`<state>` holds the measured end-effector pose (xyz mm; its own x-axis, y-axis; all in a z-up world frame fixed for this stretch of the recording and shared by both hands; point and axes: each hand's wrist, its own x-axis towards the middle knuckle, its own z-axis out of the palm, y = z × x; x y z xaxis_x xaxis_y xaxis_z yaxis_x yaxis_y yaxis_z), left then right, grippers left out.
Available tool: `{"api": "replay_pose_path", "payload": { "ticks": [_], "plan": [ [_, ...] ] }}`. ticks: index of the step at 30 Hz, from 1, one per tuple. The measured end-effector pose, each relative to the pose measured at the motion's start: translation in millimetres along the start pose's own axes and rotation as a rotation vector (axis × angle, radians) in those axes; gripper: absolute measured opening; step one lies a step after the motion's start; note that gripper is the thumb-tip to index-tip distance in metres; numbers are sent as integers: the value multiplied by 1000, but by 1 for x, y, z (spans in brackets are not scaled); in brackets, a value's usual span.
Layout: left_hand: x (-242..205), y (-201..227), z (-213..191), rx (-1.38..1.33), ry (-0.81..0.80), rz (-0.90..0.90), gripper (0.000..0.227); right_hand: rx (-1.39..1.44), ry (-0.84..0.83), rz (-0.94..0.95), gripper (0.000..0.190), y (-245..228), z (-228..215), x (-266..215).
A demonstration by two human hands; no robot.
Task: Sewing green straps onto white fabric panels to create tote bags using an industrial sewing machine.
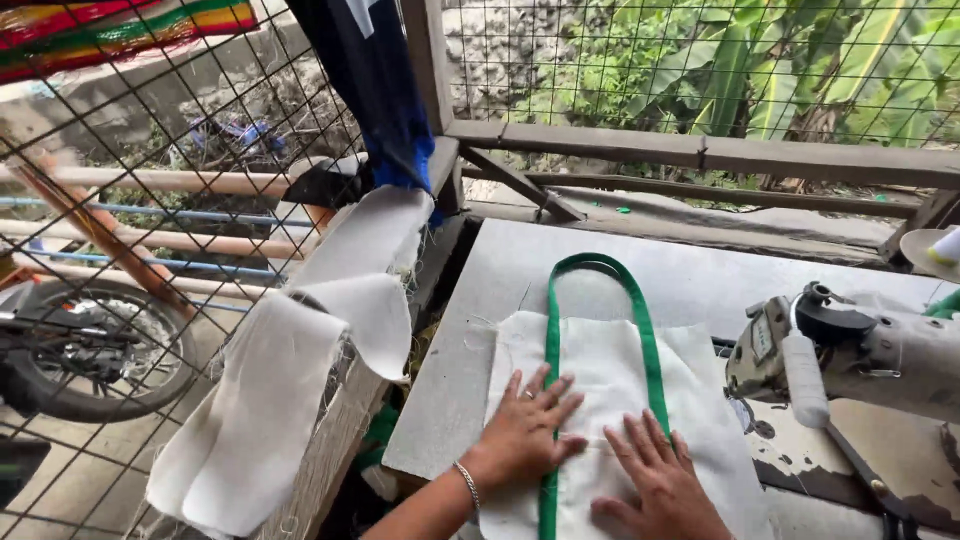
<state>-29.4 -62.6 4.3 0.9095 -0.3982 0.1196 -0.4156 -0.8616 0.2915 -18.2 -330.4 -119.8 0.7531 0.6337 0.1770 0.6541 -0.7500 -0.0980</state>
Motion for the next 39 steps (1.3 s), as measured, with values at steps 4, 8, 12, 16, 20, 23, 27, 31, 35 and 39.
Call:
{"api": "replay_pose_path", "payload": {
  "ticks": [4,8,12,16,20,23,27,31,35,39],
  "plan": [
    [-11,10,-34,29,-384,-44,84,209,228,-9,90,14,-10,-6],
    [-28,3,-40,23,-383,-18,87,-20,-492,390,94,19,-45,-1],
    [-44,-8,-32,31,-369,20,89,-201,209,167,86,33,-21,-15],
    [-41,-12,-27,-4,-232,28,84,-81,-500,378,93,4,-80,2],
    [-34,-18,-4,-34,-71,108,78,-141,-563,381,93,0,-85,-5],
    [-22,-9,-4,-95,48,199,73,-143,-629,416,94,-6,-96,-11],
    [-18,7,-8,-28,-207,119,95,-307,-368,342,106,38,-47,-40],
    [-21,22,-15,22,-336,119,101,-192,-608,539,95,55,-64,-42],
    [-20,21,-16,19,-371,112,103,-207,-523,551,102,71,-55,-51],
    [-21,19,-6,2,-320,127,103,-142,-475,596,105,75,-61,-64]
  ]
}}
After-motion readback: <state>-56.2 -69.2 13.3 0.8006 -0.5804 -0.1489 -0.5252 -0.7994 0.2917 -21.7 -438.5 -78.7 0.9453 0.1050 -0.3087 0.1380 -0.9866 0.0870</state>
